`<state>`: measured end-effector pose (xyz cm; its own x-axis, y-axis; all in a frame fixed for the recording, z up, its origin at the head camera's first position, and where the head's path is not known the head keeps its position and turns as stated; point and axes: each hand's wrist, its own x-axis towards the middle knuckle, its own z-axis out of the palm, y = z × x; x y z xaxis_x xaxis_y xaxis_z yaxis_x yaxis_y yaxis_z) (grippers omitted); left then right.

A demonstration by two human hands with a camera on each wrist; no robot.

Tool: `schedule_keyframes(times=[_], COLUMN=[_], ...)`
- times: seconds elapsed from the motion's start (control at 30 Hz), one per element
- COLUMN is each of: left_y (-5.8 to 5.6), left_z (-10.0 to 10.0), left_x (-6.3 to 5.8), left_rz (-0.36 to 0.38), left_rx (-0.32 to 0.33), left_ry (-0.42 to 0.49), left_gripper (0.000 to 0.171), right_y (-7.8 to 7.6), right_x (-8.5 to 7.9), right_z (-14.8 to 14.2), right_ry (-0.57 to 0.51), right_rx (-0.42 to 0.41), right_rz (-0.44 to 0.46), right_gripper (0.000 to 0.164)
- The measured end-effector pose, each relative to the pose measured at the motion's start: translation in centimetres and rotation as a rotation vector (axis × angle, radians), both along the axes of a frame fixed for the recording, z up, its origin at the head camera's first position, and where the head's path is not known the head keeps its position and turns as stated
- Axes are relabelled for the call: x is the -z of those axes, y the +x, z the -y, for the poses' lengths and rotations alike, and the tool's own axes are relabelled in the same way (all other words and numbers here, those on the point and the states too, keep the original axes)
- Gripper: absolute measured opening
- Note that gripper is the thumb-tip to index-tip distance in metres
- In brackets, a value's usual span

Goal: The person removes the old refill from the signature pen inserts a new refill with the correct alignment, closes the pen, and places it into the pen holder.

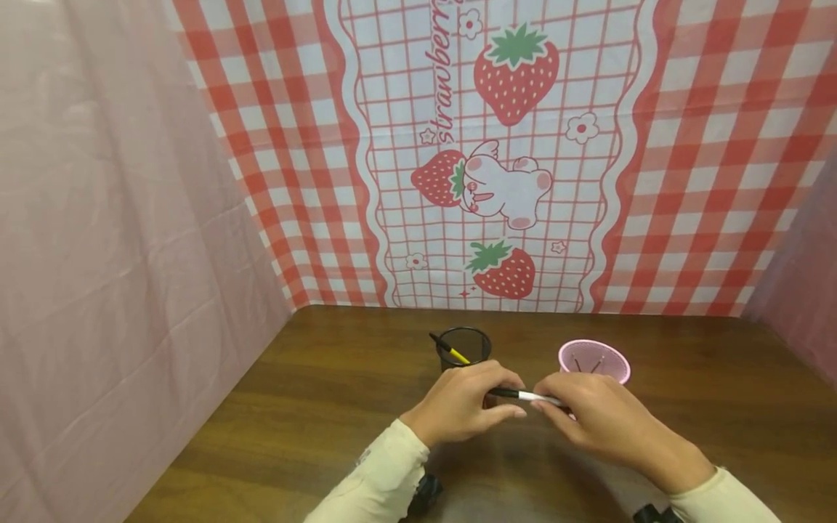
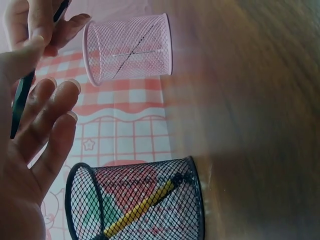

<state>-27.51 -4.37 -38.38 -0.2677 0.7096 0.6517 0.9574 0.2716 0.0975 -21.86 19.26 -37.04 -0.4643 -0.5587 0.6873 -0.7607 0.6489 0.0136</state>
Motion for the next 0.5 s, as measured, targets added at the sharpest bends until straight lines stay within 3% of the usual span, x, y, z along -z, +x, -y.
schedule_keyframes(times=[0.23,0.5], left_y=[-0.12,-0.05], left_z=[-0.06,-0.16], left_x=[-0.07,0.19], left_rz=[-0.021,0.043], left_rx=[-0.008,0.038], left_ry=[0.027,0.093], left_gripper=[0.023,0.014], right_y=[-0.08,0.11], right_x=[-0.41,-0.33], right_z=[0.05,0.09], right_ry=[0.009,0.001], right_rx=[0.007,0.004], right_rz=[-0.003,-0.001], right_gripper=[0.017,0.019])
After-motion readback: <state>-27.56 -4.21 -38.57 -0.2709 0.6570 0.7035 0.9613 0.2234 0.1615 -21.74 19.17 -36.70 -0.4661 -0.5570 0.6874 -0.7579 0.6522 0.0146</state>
